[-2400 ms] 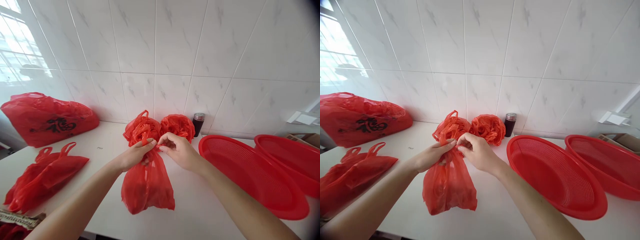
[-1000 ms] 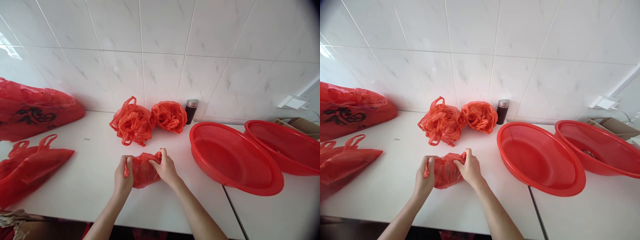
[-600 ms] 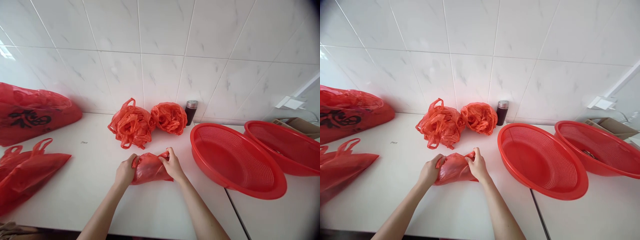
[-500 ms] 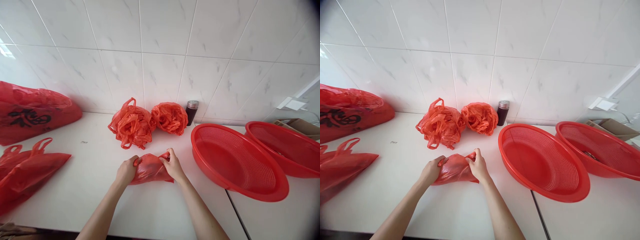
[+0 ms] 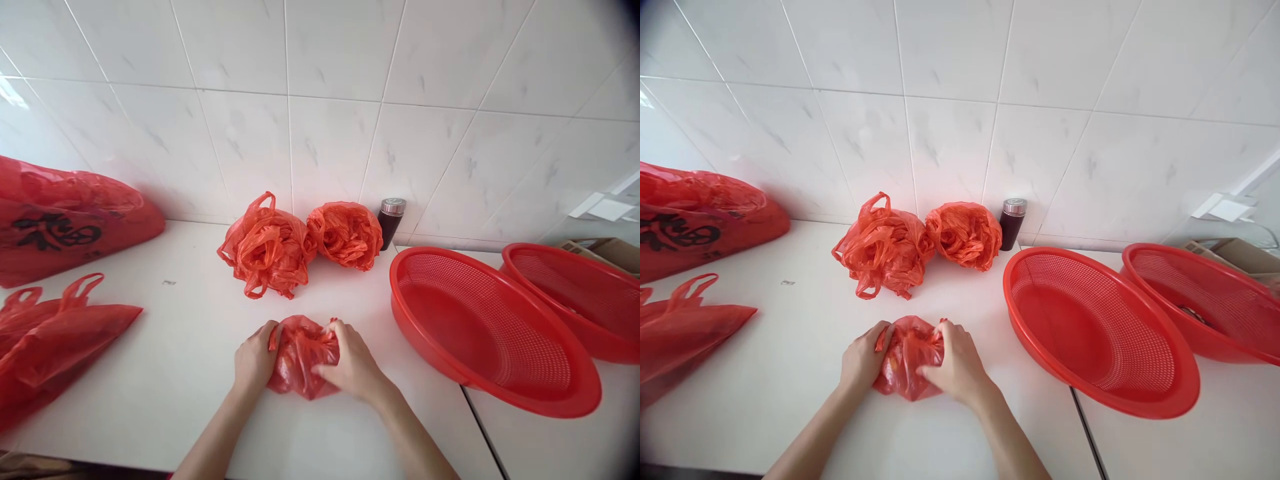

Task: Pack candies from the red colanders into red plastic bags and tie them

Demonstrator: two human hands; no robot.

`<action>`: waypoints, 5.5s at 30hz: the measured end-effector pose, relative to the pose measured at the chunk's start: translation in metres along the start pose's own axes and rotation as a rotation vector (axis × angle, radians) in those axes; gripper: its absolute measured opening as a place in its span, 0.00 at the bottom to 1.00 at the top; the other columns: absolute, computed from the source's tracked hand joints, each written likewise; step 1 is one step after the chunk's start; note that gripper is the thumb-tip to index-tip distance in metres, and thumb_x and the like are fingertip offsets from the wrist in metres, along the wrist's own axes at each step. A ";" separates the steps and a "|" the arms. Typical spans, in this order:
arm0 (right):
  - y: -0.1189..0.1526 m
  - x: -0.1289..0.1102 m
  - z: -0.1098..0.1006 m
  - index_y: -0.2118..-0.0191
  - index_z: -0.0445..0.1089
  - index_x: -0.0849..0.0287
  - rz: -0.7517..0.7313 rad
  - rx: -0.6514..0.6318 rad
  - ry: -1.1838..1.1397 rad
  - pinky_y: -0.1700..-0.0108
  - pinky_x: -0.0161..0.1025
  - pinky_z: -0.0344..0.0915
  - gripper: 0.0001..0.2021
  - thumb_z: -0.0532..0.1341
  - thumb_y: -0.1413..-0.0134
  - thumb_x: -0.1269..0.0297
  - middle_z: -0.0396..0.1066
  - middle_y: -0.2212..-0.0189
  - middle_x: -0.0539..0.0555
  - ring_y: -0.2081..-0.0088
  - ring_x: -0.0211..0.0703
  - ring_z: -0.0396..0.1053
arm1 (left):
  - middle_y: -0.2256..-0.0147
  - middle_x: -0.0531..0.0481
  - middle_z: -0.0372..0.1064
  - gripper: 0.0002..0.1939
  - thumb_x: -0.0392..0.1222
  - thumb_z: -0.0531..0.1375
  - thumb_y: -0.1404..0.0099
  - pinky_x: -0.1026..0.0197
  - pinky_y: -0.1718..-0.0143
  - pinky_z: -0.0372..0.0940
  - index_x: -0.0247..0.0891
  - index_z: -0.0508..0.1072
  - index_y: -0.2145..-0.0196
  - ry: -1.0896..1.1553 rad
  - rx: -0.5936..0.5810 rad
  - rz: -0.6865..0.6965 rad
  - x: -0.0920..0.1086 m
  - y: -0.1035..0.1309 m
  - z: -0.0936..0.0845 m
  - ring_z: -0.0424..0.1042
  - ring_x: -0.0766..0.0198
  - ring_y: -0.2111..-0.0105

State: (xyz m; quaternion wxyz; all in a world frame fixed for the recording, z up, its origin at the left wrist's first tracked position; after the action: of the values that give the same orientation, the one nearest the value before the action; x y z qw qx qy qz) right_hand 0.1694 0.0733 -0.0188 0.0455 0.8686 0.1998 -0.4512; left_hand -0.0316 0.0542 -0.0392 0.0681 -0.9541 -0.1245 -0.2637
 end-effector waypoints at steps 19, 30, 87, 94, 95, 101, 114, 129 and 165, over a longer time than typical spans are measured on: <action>-0.017 0.005 0.001 0.61 0.58 0.56 0.046 0.268 0.398 0.72 0.38 0.53 0.07 0.47 0.35 0.61 0.71 0.73 0.54 0.73 0.47 0.68 | 0.73 0.53 0.70 0.13 0.49 0.44 0.29 0.63 0.69 0.59 0.44 0.65 0.62 0.121 0.081 0.095 0.003 0.015 0.000 0.67 0.63 0.75; -0.039 0.028 -0.006 0.63 0.56 0.54 0.064 0.279 0.388 0.76 0.35 0.43 0.08 0.46 0.35 0.58 0.66 0.80 0.47 0.80 0.43 0.64 | 0.77 0.54 0.69 0.10 0.46 0.46 0.32 0.64 0.75 0.51 0.46 0.64 0.67 0.033 -0.069 0.024 0.003 0.010 0.001 0.66 0.61 0.78; -0.015 -0.012 0.013 0.53 0.71 0.53 -0.064 -0.099 -0.224 0.55 0.44 0.68 0.15 0.65 0.48 0.59 0.74 0.62 0.52 0.58 0.47 0.72 | 0.66 0.53 0.72 0.08 0.35 0.51 0.36 0.64 0.66 0.64 0.43 0.68 0.63 0.479 -0.119 0.184 0.055 0.037 -0.021 0.71 0.63 0.68; -0.015 -0.015 0.007 0.59 0.75 0.51 -0.136 -0.097 -0.184 0.59 0.40 0.67 0.11 0.65 0.47 0.55 0.73 0.63 0.51 0.61 0.44 0.70 | 0.63 0.53 0.72 0.05 0.39 0.52 0.33 0.63 0.64 0.64 0.42 0.66 0.61 0.671 -0.203 0.189 0.058 0.038 -0.012 0.70 0.63 0.66; -0.015 -0.015 0.006 0.59 0.75 0.51 -0.136 -0.089 -0.190 0.59 0.39 0.67 0.11 0.65 0.47 0.55 0.73 0.62 0.51 0.61 0.43 0.70 | 0.63 0.52 0.72 0.05 0.40 0.52 0.33 0.63 0.64 0.64 0.42 0.66 0.61 0.686 -0.206 0.188 0.059 0.038 -0.012 0.71 0.63 0.66; -0.014 -0.018 0.004 0.59 0.74 0.53 -0.188 -0.108 -0.274 0.59 0.37 0.67 0.08 0.64 0.44 0.61 0.73 0.61 0.51 0.60 0.42 0.71 | 0.62 0.52 0.73 0.08 0.45 0.55 0.33 0.61 0.62 0.65 0.41 0.69 0.60 0.731 -0.232 0.142 0.057 0.038 -0.012 0.72 0.62 0.64; -0.011 -0.026 0.004 0.59 0.77 0.54 -0.234 -0.137 -0.372 0.58 0.37 0.68 0.08 0.66 0.46 0.62 0.76 0.62 0.51 0.61 0.42 0.73 | 0.64 0.52 0.72 0.10 0.46 0.59 0.36 0.61 0.61 0.66 0.39 0.71 0.59 0.853 -0.279 0.081 0.047 0.038 -0.010 0.71 0.62 0.64; -0.007 -0.035 0.003 0.54 0.75 0.50 -0.276 -0.192 -0.355 0.54 0.38 0.68 0.11 0.57 0.37 0.60 0.74 0.58 0.51 0.57 0.42 0.72 | 0.68 0.53 0.68 0.10 0.46 0.60 0.36 0.62 0.62 0.65 0.37 0.70 0.63 0.966 -0.335 0.080 0.052 0.038 -0.011 0.67 0.66 0.69; -0.013 0.007 0.018 0.56 0.70 0.49 -0.107 -0.172 -0.088 0.54 0.44 0.70 0.13 0.53 0.38 0.51 0.73 0.57 0.53 0.56 0.45 0.71 | 0.64 0.45 0.73 0.24 0.62 0.57 0.43 0.48 0.56 0.61 0.39 0.75 0.61 -0.346 0.344 -0.523 -0.125 0.046 -0.265 0.69 0.51 0.63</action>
State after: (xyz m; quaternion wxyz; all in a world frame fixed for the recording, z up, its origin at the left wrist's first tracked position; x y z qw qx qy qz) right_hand 0.1541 0.0824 -0.0342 0.1044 0.8290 0.2814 -0.4719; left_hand -0.2519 -0.0668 0.1182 0.1360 -0.8951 -0.4168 -0.0817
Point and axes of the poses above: each hand's wrist, its own y-axis away from the middle knuckle, its own z-axis out of the palm, x = y × z, the point moved 8 cm from there along -y, towards the middle knuckle
